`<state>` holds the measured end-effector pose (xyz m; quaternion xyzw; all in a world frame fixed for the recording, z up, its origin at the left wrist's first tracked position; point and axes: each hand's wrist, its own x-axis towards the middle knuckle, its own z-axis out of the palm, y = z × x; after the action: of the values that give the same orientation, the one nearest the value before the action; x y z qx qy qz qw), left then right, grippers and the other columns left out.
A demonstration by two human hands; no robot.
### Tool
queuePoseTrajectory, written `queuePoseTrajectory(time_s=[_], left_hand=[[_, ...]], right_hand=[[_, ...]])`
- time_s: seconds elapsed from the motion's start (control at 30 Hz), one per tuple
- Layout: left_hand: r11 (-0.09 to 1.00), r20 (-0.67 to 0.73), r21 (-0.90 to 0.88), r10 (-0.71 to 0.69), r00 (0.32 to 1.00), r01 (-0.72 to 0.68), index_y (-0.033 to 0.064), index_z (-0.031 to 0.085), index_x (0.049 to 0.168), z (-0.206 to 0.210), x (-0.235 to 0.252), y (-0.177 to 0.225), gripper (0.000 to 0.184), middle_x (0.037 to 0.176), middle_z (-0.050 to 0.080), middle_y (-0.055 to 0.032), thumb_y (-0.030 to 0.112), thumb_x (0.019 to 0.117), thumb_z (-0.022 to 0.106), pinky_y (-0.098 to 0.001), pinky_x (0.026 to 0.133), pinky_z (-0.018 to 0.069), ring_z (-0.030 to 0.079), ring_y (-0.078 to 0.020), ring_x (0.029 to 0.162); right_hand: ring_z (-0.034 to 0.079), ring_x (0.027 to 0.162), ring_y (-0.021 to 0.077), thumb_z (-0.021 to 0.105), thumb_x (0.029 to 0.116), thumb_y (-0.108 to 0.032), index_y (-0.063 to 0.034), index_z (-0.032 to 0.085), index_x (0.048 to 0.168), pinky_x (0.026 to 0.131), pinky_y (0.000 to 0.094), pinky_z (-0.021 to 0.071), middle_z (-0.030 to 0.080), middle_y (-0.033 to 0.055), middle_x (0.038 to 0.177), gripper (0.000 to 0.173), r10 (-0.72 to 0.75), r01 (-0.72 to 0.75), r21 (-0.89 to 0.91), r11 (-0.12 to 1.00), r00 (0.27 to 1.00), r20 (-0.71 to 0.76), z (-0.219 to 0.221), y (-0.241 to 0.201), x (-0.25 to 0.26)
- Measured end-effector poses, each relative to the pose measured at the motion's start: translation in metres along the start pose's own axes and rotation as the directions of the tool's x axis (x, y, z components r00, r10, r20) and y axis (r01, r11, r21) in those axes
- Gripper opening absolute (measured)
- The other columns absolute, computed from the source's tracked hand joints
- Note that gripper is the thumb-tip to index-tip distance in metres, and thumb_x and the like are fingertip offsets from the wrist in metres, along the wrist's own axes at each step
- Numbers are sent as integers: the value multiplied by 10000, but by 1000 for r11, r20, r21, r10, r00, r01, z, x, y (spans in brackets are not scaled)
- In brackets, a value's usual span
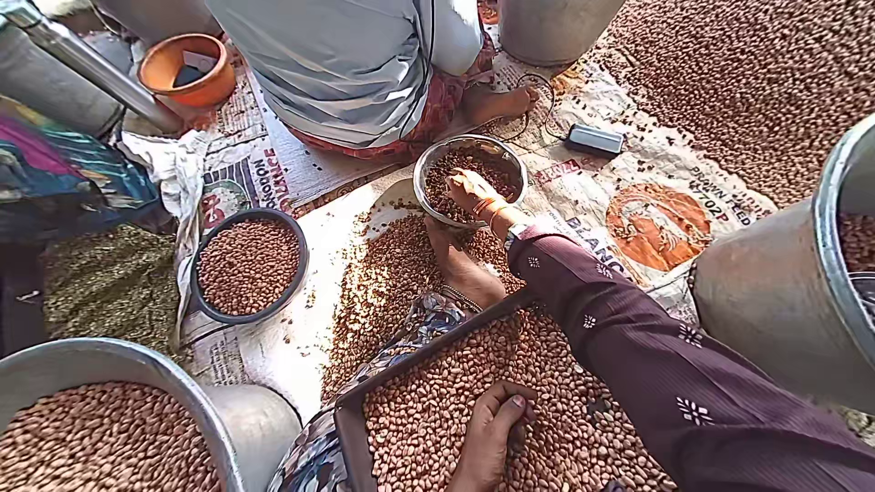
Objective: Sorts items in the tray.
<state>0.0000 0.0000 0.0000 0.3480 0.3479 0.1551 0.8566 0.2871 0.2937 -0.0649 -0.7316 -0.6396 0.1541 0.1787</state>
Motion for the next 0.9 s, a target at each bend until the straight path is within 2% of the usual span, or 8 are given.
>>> queuePoseTrajectory(time_s=[0.17, 0.27, 0.33, 0.4, 0.47, 0.53, 0.67, 0.9], left_hand=[[999, 25, 33, 7, 1000, -8, 41, 667, 1108, 1, -1, -2, 255, 769, 632, 49, 103, 1028, 433, -139, 478, 415, 494, 9, 529], [998, 33, 58, 11, 999, -13, 41, 663, 1119, 2, -1, -1, 255, 766, 624, 48, 110, 1031, 435, -145, 479, 416, 498, 3, 534], [997, 38, 80, 21, 999, -24, 35, 662, 1120, 2, -2, -1, 250, 787, 640, 39, 103, 1036, 436, -156, 521, 448, 541, -9, 585], [994, 45, 103, 36, 998, -40, 30, 665, 1118, 5, -2, -2, 250, 811, 638, 34, 97, 1039, 438, -161, 559, 465, 557, -19, 624], [991, 45, 123, 54, 998, -59, 30, 669, 1115, 7, -4, -3, 252, 805, 630, 36, 103, 1036, 441, -162, 559, 466, 553, -22, 623], [991, 43, 117, 55, 998, -60, 23, 669, 1130, 8, -5, -3, 268, 795, 626, 36, 107, 1033, 433, -154, 528, 452, 531, -14, 587], [988, 23, 156, 4, 1000, -7, 16, 643, 1168, 14, -9, 0, 273, 817, 628, 29, 96, 1057, 407, -139, 494, 432, 498, 0, 537], [975, 39, 222, 3, 999, -11, 26, 648, 1150, 17, -8, -1, 267, 802, 630, 24, 91, 1073, 400, -150, 480, 428, 519, -21, 550]], right_hand=[[588, 1291, 400, 492, 1061, -152, 54, 625, 1319, 1111, 522, 435, 625, 264, 1343, 355, 35, -33, -58, 998, 999, 21, -20, -6, -9], [692, 1004, 372, 628, 966, -131, 29, 700, 1112, 898, 568, 529, 706, 229, 1064, 228, 22, -32, 92, 995, 994, 110, -47, -38, -25], [722, 824, 221, 689, 965, -136, 5, 703, 1120, 820, 426, 595, 734, 140, 976, 210, -85, 13, 355, 935, 978, 188, -61, -64, -40], [723, 819, 147, 699, 973, -128, 2, 678, 1181, 808, 340, 614, 730, 114, 1024, 246, -171, 66, 525, 848, 973, 154, -77, -82, -60], [718, 863, 128, 694, 983, -157, -23, 700, 1157, 825, 317, 592, 738, 93, 1041, 220, -204, 141, 425, 894, 973, 106, -98, -91, -84], [706, 941, 174, 690, 976, -184, -48, 728, 1123, 899, 396, 551, 743, 93, 1053, 204, -218, 183, 248, 951, 968, 123, -128, -94, -117], [686, 758, 107, 684, 969, -160, -66, 744, 1020, 751, 321, 579, 737, 41, 925, 122, -286, 263, 153, 953, 945, 158, -169, -87, -211], [707, 837, 307, 647, 950, -32, -28, 738, 930, 757, 479, 576, 702, 137, 889, 94, -395, 426, -115, 898, 892, 220, -111, -38, -301]])
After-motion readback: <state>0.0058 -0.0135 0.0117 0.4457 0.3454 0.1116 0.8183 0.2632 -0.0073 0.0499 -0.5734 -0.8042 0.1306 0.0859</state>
